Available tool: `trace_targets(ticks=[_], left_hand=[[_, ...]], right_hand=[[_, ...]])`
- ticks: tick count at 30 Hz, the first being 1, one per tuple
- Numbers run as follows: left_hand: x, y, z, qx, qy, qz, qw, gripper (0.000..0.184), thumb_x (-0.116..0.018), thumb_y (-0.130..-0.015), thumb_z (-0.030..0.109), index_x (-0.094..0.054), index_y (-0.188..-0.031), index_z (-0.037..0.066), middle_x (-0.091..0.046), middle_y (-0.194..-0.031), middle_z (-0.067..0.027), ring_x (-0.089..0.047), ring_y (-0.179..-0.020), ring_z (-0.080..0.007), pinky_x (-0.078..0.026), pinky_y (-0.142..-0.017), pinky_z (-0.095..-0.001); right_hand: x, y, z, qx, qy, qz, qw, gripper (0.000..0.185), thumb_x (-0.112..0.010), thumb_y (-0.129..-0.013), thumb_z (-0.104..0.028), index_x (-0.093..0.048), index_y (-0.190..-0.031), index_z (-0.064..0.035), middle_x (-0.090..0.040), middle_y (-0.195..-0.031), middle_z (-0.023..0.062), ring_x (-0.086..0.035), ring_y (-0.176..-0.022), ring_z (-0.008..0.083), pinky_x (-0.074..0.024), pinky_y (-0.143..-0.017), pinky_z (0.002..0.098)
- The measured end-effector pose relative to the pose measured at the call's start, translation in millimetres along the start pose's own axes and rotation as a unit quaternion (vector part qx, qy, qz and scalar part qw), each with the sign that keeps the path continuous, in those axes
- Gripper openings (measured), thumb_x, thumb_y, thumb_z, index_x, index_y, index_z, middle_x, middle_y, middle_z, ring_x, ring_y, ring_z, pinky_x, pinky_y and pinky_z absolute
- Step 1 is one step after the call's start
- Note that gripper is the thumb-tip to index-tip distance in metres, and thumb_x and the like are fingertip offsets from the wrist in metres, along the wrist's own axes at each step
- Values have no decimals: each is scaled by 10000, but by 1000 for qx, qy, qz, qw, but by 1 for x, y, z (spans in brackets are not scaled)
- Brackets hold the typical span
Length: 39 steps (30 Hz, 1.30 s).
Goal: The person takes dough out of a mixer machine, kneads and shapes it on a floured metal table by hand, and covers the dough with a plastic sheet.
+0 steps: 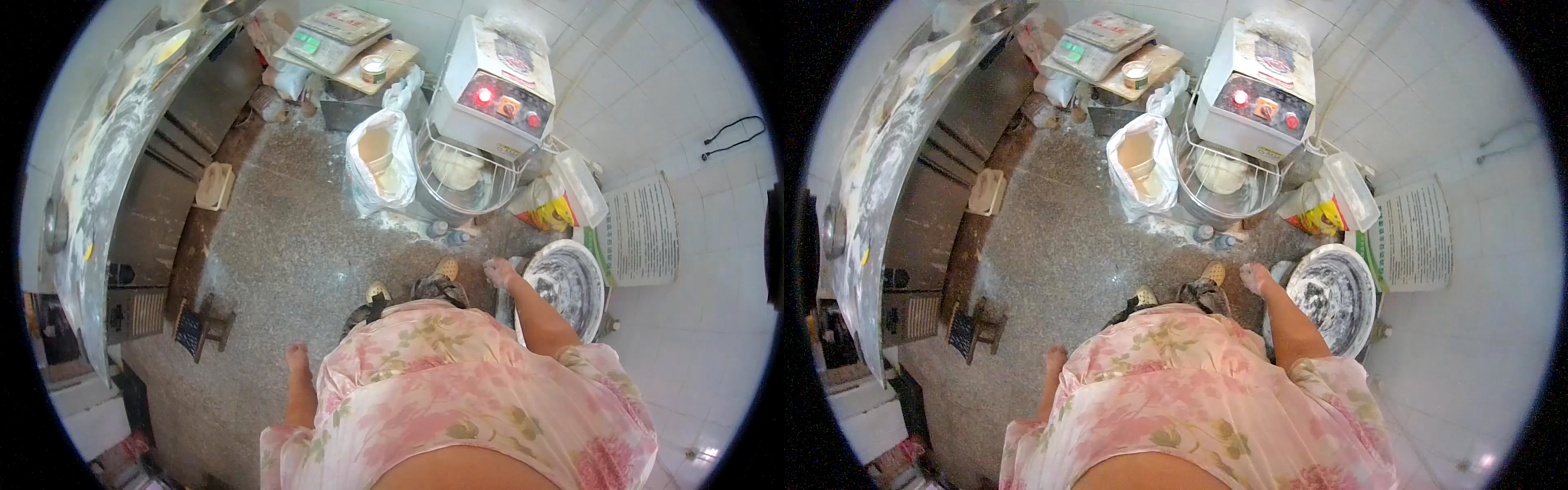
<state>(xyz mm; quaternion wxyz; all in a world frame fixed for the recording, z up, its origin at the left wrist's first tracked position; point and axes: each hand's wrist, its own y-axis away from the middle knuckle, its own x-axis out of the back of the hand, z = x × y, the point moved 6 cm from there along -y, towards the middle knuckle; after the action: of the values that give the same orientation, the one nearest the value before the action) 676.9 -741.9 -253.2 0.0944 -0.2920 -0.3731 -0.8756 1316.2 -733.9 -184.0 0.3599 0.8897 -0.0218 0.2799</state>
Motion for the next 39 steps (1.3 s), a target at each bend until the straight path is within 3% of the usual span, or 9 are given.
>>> trace_targets(ticks=[8,11,14,20,23,28,31,33,39], left_hand=[[0,4,-11,18,-74,-90,993,295,-550,-781,199,-566,-992,-6,-606,-932,-170,-564,-856,-304,-438,-745,-411],[-2,2,-15,20,-93,-107,990,364,-546,-790,197,-549,-1074,-30,-600,-1004,-170,-554,-930,-289,-430,-798,-393],[-4,0,-11,19,-108,-121,987,435,-542,-798,195,-532,-1156,-53,-594,-1076,-169,-545,-1003,-274,-423,-851,-376],[-11,-16,-4,-49,-104,-88,990,423,-541,-788,186,-546,-1132,-58,-600,-1047,-172,-546,-983,-284,-412,-850,-381],[-6,0,22,-4,-90,-123,988,441,-536,-798,171,-519,-1167,-70,-576,-1120,-178,-523,-1054,-292,-394,-896,-386],[-12,-8,11,-7,-101,-124,987,451,-535,-814,151,-493,-1211,-60,-541,-1205,-186,-488,-1137,-296,-375,-943,-385],[-13,-15,3,12,-79,-98,992,416,-539,-813,147,-518,-1180,-47,-561,-1160,-176,-503,-1100,-289,-384,-923,-380],[-11,-4,8,85,13,-69,994,379,-544,-807,147,-547,-1133,-46,-588,-1084,-164,-523,-1041,-279,-396,-892,-378],[-12,-7,23,-14,-121,-120,985,330,-546,-802,161,-574,-1063,-37,-602,-963,-115,-537,-932,-234,-413,-823,-359]], right_hand=[[1,25,11,-67,-52,2,996,322,-536,-793,-168,-624,-1055,-2,-627,-739,94,-593,-629,182,-480,-553,331],[2,31,8,-52,7,5,999,337,-543,-787,-168,-618,-1061,12,-629,-758,100,-598,-653,183,-486,-580,333],[-2,31,17,-71,-88,1,994,341,-538,-788,-174,-616,-1064,10,-630,-763,104,-598,-646,187,-487,-575,335],[0,30,12,-21,34,-6,999,339,-525,-787,-177,-615,-1052,14,-629,-782,120,-599,-646,201,-488,-569,340],[-4,12,32,49,102,-3,994,342,-527,-783,-180,-617,-1048,17,-630,-802,130,-601,-649,206,-488,-569,341],[-2,15,29,-8,51,-6,999,361,-535,-779,-179,-612,-1069,23,-641,-840,136,-608,-660,213,-492,-581,337],[0,25,22,-47,11,-4,999,283,-538,-767,-170,-624,-965,13,-629,-811,148,-601,-697,249,-474,-622,369],[0,27,23,-52,-16,6,998,238,-541,-763,-164,-630,-904,7,-620,-789,152,-596,-716,261,-465,-644,385],[-1,18,29,-16,11,13,1000,263,-524,-780,-202,-627,-913,1,-629,-839,180,-604,-785,324,-465,-699,422]])
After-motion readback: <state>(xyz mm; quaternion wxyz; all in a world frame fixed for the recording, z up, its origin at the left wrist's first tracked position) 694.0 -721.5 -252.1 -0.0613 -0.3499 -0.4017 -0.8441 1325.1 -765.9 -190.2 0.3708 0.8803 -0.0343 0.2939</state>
